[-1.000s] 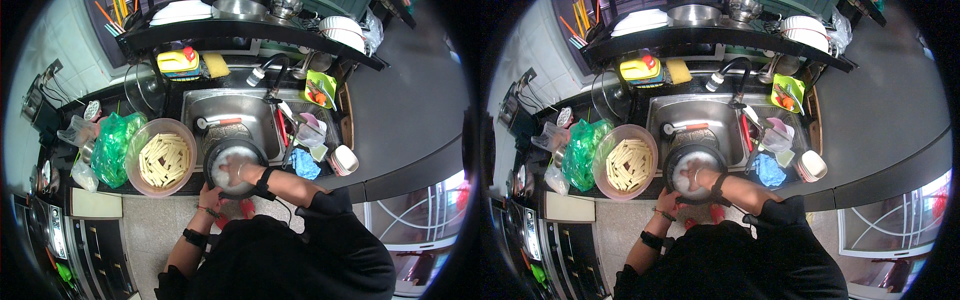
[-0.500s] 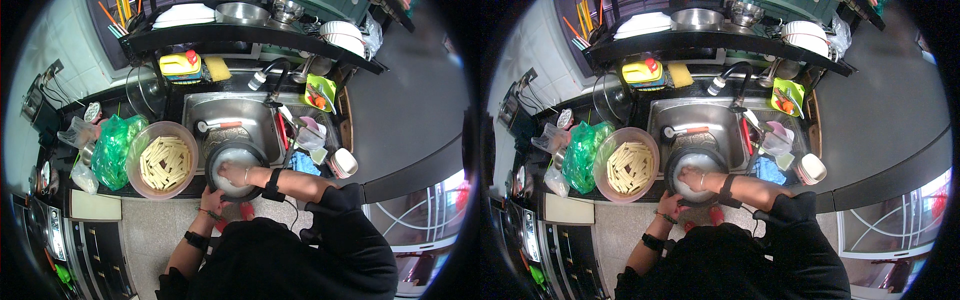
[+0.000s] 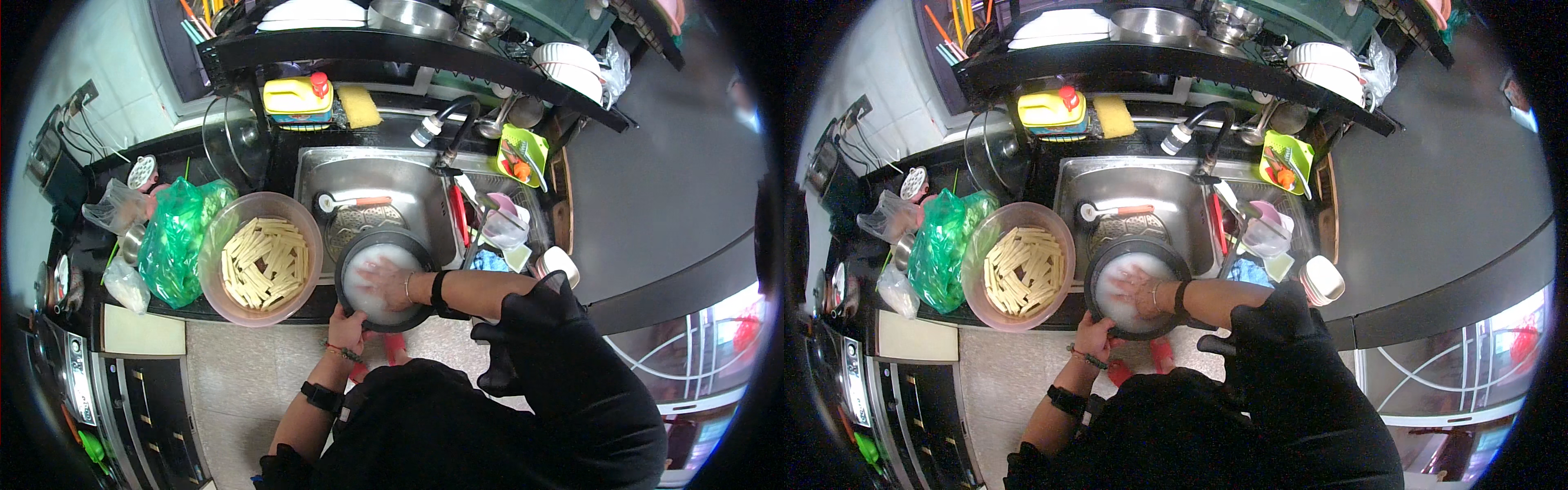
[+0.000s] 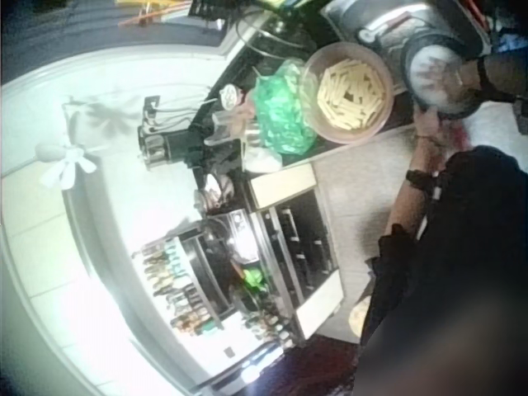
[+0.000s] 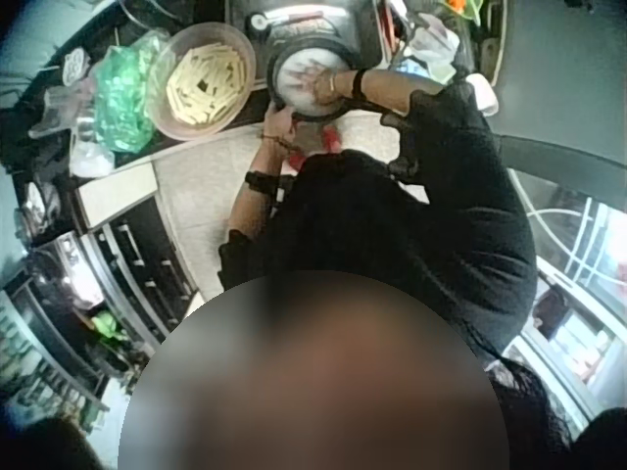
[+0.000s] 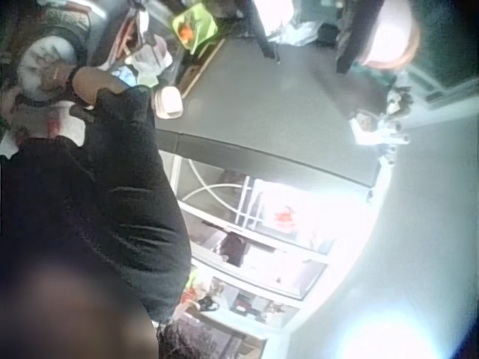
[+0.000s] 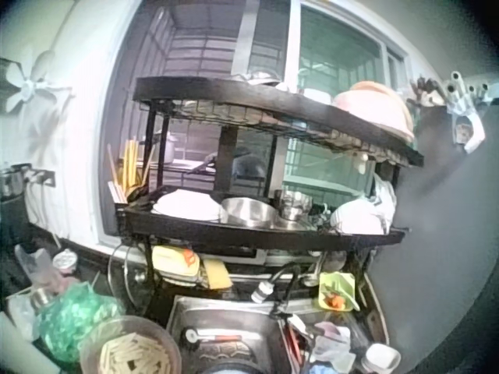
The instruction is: The person washes a bowl of potatoes under a running faucet, then picks up a pot containing rice and water, swirls the water around the rice by hand, and drains the cloudy water into the sink.
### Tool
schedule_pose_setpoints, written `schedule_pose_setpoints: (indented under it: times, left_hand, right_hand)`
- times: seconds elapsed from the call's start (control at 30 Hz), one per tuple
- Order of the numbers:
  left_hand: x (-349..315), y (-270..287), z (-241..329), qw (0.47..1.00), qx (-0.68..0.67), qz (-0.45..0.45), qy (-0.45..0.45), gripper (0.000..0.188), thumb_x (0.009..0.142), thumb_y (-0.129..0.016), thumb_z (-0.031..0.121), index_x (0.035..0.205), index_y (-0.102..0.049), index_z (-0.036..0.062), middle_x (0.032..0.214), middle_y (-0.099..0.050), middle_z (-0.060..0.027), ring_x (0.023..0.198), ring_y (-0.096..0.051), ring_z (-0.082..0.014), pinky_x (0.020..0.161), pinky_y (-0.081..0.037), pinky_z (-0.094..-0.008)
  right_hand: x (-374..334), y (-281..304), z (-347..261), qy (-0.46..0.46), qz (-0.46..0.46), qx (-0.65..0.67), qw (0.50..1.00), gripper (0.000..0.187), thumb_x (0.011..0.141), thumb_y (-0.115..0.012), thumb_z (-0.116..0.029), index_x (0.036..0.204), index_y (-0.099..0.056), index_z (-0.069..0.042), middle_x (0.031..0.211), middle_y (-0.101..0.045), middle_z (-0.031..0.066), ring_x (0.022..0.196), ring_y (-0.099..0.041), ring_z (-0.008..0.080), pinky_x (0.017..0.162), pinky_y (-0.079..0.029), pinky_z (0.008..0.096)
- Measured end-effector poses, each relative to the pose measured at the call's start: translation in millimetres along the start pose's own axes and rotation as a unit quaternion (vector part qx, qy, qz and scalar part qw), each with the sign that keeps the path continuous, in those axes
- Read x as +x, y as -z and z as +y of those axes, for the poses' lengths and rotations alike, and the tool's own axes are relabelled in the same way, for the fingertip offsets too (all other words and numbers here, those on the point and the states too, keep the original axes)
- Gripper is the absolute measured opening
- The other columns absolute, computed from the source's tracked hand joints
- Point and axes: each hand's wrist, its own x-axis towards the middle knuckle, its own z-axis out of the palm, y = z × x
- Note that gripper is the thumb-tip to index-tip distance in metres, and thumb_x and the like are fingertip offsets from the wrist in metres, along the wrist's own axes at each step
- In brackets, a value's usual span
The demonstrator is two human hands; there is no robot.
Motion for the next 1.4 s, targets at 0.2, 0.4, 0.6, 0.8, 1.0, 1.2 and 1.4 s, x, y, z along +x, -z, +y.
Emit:
schedule_pose_setpoints:
  times: [0.2,0.4,0.6,0.8,1.0,1.2,1.4]
  left_hand:
    - [-2.6,1.8,1.0,1.0,0.0,0.022,0.012,0.042,0.075,-0.05,0.001,0.115,-0.042,0.011,0.099,-0.056,-0.0097,0.072,-0.061,-0.0259,0.045,-0.052,-0.033]
    - [-2.2,-3.9,3.1,0.999,-0.026,-0.024,0.008,0.041,0.075,-0.05,-0.001,0.114,-0.041,0.0097,0.099,-0.056,-0.0114,0.074,-0.061,-0.029,0.05,-0.055,-0.0373]
    - [-8.0,-7.9,13.4,0.999,-0.023,-0.017,0.017,0.041,0.075,-0.048,-0.002,0.114,-0.04,0.0079,0.102,-0.054,-0.0129,0.082,-0.06,-0.0312,0.055,-0.056,-0.0399]
    - [17.4,25.0,-0.6,0.997,0.066,-0.045,0.013,0.044,0.075,-0.055,0.002,0.115,-0.037,0.0046,0.102,-0.053,-0.0157,0.076,-0.061,-0.0304,0.055,-0.056,-0.0402]
    - [39.9,52.4,-21.5,0.83,0.471,0.123,-0.272,0.047,0.062,-0.073,0.027,0.091,-0.049,-0.0016,0.071,-0.058,-0.0135,0.074,-0.061,-0.0277,0.063,-0.047,-0.0366]
    - [19.1,34.3,15.5,0.907,0.389,0.037,-0.157,0.033,0.069,-0.07,0.022,0.074,-0.045,0.0007,0.054,-0.051,-0.0086,0.045,-0.056,-0.0194,0.038,-0.043,-0.0314]
    - [12.0,24.2,22.7,0.948,0.289,0.031,-0.132,0.025,0.076,-0.063,0.011,0.066,-0.042,0.0017,0.056,-0.051,-0.005,0.04,-0.051,-0.0122,0.031,-0.039,-0.0277]
  right_hand:
    - [-11.1,72.9,-14.3,-0.034,-0.107,0.007,0.994,0.069,0.068,-0.063,-0.033,0.13,-0.036,-0.021,0.141,-0.016,0.0144,0.131,-0.012,0.0356,0.1,-0.019,0.0549]
    - [10.2,31.1,13.6,-0.092,-0.038,0.225,0.969,0.028,0.073,-0.055,-0.028,0.094,-0.057,-0.009,0.08,-0.063,0.0125,0.076,-0.062,0.0277,0.065,-0.047,0.0394]
    - [11.5,16.8,18.1,-0.301,-0.222,0.686,0.624,0.036,0.081,-0.048,-0.034,0.097,-0.055,-0.003,0.084,-0.061,0.0121,0.072,-0.061,0.0222,0.059,-0.049,0.0318]
    - [-12.9,91.6,6.2,-0.256,-0.133,0.385,0.877,0.036,0.079,-0.051,-0.032,0.096,-0.057,0.0,0.085,-0.062,0.0182,0.076,-0.061,0.0299,0.065,-0.05,0.0378]
    - [-33.2,82.3,-19.6,-0.266,0.276,0.249,0.889,0.016,0.079,-0.051,-0.019,0.079,-0.052,-0.003,0.081,-0.059,0.0187,0.073,-0.058,0.0362,0.066,-0.047,0.0424]
    - [-70.0,73.7,5.2,-0.24,0.354,0.228,0.875,0.027,0.07,-0.063,-0.014,0.094,-0.055,-0.004,0.107,-0.053,0.0179,0.101,-0.049,0.0344,0.087,-0.04,0.0413]
    - [-112.8,55.6,14.6,-0.457,0.074,0.324,0.825,0.081,0.071,-0.06,-0.049,0.116,-0.032,0.012,0.108,-0.048,0.0315,0.097,-0.053,0.0371,0.083,-0.044,0.0399]
